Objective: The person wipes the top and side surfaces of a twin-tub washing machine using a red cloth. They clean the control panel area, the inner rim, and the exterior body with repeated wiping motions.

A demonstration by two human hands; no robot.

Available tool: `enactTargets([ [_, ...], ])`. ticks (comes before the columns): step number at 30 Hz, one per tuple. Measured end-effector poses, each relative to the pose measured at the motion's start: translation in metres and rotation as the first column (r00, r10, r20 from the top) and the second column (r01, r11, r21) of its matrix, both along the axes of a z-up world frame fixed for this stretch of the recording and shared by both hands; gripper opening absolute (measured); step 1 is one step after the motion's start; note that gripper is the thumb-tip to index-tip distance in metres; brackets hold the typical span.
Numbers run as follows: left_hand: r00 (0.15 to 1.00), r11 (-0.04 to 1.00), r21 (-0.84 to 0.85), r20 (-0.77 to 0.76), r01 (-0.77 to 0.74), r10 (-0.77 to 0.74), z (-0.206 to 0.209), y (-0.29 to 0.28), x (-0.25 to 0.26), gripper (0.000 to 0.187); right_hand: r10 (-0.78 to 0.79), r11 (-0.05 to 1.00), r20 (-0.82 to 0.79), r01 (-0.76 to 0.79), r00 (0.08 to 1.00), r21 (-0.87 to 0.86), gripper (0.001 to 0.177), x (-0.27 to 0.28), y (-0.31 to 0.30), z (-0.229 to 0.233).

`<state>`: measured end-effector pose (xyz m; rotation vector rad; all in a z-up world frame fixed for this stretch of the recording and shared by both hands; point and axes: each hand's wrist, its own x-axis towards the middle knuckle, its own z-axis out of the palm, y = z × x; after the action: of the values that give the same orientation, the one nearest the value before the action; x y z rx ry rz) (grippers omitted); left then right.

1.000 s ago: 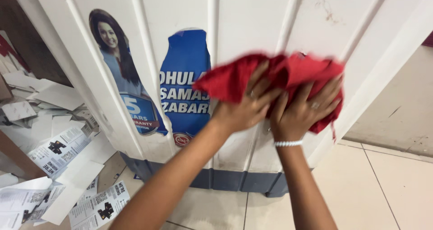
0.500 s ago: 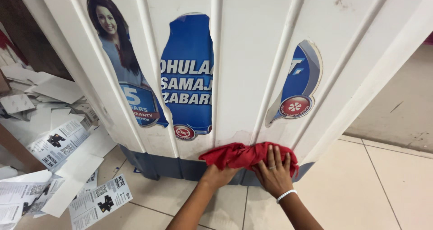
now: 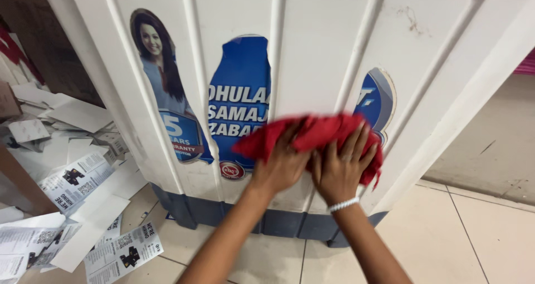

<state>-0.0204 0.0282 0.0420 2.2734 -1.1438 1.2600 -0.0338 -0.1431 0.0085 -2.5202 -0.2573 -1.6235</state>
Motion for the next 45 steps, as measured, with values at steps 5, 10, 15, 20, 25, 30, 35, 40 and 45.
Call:
enactTargets([
  [5,0.981,0.994,-0.076,0.175,-0.072,0.085,0.125,0.015,0.014,0.022,0.004,1.000,0.171,-0.002,0.985,-0.011,0.057,0.008,0.019,0.141],
  [10,0.991,0.980,-0.199,0.125,-0.025,0.051,0.214,0.034,0.035,0.042,-0.014,0.999,0.055,0.012,0.998,0.041,0.060,-0.002,0.048,0.250],
  [15,0.920,0.930,-0.303,0.263,-0.208,0.292,0.179,0.032,0.030,0.038,0.020,0.998,0.193,-0.032,0.981,0.056,0.056,0.004,0.069,0.225],
  [20,0.922,0.888,-0.301,0.066,-0.347,0.382,0.075,0.026,0.030,0.036,0.063,0.998,0.246,-0.068,0.967,0.013,0.049,0.024,0.066,0.121],
  [25,0.905,0.889,-0.170,-0.065,-0.424,0.420,-0.044,0.029,0.027,0.031,0.072,0.997,0.155,-0.075,0.985,0.015,0.039,0.031,0.061,-0.008],
  [30,0.922,0.928,-0.033,-0.132,-0.372,0.365,-0.148,0.049,0.015,0.029,0.104,0.989,-0.045,-0.109,0.993,-0.105,0.036,0.026,0.051,-0.130],
  [35,0.930,0.943,0.005,-0.165,-0.333,0.329,-0.207,0.059,-0.004,0.029,0.144,0.945,-0.217,-0.199,0.965,-0.259,0.043,0.014,0.030,-0.189],
  [40,0.944,0.936,-0.122,-0.082,-0.329,0.321,-0.218,0.052,-0.014,0.032,0.144,0.925,-0.333,-0.246,0.932,-0.289,0.048,0.009,0.026,-0.194],
  [45,0.825,0.910,-0.030,-0.436,-0.413,0.360,-0.197,0.035,-0.005,0.023,0.183,0.937,-0.250,-0.246,0.951,-0.250,0.047,0.009,0.030,-0.143],
])
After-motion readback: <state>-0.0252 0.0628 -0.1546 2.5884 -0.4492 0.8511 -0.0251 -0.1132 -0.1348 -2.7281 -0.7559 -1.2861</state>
